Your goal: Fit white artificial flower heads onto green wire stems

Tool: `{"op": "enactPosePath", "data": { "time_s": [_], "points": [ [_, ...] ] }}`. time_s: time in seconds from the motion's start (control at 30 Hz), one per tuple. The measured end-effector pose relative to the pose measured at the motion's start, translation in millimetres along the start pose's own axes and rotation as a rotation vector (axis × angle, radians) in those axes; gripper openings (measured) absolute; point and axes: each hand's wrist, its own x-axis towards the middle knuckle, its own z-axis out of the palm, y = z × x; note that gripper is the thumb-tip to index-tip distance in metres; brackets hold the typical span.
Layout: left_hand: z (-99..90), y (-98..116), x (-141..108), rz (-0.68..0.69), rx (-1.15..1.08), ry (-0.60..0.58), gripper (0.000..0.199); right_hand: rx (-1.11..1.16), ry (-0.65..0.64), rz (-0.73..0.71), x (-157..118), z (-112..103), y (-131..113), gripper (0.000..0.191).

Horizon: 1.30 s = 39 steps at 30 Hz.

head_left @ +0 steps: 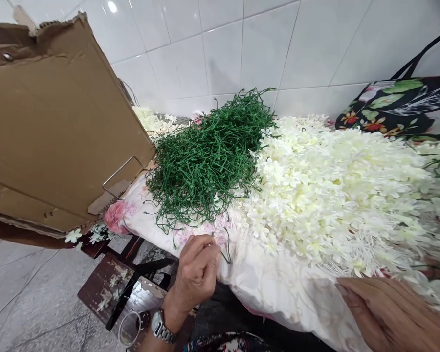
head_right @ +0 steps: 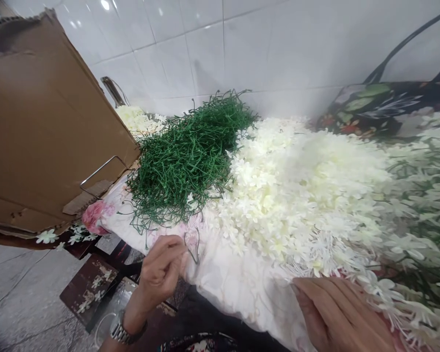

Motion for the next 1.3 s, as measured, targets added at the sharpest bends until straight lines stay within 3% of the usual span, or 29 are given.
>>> {"op": "enactPosePath", "data": {
  "time_s": [0.1, 0.27, 0.4, 0.5, 0.77, 1.0, 1.3],
  "points": [
    [2.8, 1.4, 2.1, -0.181, 0.114, 0.051, 0.02, -0.1, -0.045, -0.134, 1.4, -1.3, 4.5, 0.015],
    [12.8, 9.6, 15.2, -0.379, 0.539, -0.12, 0.017, -0.101, -0.046, -0.108, 1.5, -2.5, 4.1, 0.018],
    [18.9, 13.7, 22.9, -0.446, 0.575, -0.187, 0.018, -0.112, -0.012, -0.108, -3.8, -1.2, 7.5, 0.018],
    [21.6, 13.7, 23.7, -0.501, 0.519, -0.154, 0.022, -0.096, 0.011, -0.155, -5.2, -0.4, 10.5, 0.019],
    [13.0, 19.1, 22.4, -0.483, 0.07, 0.059, 0.015, -0.136, -0.027, -0.118, 7.3, -7.5, -8.8, 0.01],
    [20.1, 48.2, 10.7, -0.614, -0.747, -0.186, 0.014, -0.087, -0.015, -0.057, 18.4, -13.8, -16.9, 0.007],
    [33.5, 75.6, 3.2, -0.603, -1.015, -0.331, 0.016, 0.23, -0.151, 0.121, 45.1, -29.1, -60.6, 0.014]
  ]
}}
